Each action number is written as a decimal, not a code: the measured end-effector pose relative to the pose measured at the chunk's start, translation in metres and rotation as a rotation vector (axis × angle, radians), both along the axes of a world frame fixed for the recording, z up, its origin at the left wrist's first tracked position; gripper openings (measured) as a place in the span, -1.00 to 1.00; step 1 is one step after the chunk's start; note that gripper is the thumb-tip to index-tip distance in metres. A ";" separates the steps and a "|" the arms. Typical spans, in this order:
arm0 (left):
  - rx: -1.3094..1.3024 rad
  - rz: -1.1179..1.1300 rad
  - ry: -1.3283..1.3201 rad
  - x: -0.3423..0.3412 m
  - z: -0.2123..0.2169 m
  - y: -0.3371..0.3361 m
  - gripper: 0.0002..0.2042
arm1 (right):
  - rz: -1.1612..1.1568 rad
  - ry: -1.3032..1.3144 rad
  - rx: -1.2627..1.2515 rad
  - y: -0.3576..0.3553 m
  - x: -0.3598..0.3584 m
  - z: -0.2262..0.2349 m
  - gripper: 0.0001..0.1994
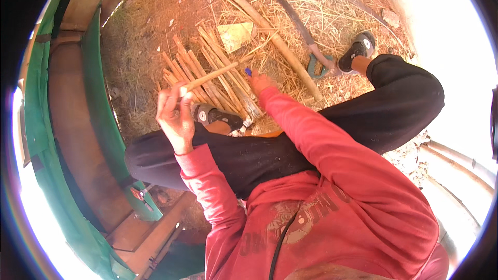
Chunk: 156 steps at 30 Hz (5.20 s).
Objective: The person sits on the ground and uses a small knife to sharpen the ends of thin wooden sticks. They hold each stick with one hand and scrape the blade along the wood to create a point, then place the finished stick into a pile.
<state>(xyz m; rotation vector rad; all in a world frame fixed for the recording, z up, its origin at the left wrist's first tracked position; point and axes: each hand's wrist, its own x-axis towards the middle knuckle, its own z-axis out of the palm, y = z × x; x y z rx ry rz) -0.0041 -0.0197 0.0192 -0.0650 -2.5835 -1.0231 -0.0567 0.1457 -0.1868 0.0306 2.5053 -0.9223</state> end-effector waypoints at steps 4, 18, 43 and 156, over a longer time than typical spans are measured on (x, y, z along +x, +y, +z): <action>0.060 0.025 -0.021 -0.007 0.008 0.007 -0.80 | -0.153 0.041 -0.098 0.000 -0.013 -0.042 -0.57; 0.026 -0.020 0.020 -0.005 0.011 0.003 -0.79 | -0.023 0.191 -0.544 -0.012 0.029 0.152 -0.62; 0.009 -0.063 0.010 -0.009 0.009 -0.003 -0.80 | -0.054 0.230 -0.441 -0.012 0.038 0.140 -0.64; -0.003 -0.119 -0.042 -0.018 0.015 -0.001 -0.78 | -0.116 0.019 -0.053 -0.002 -0.004 -0.010 -0.59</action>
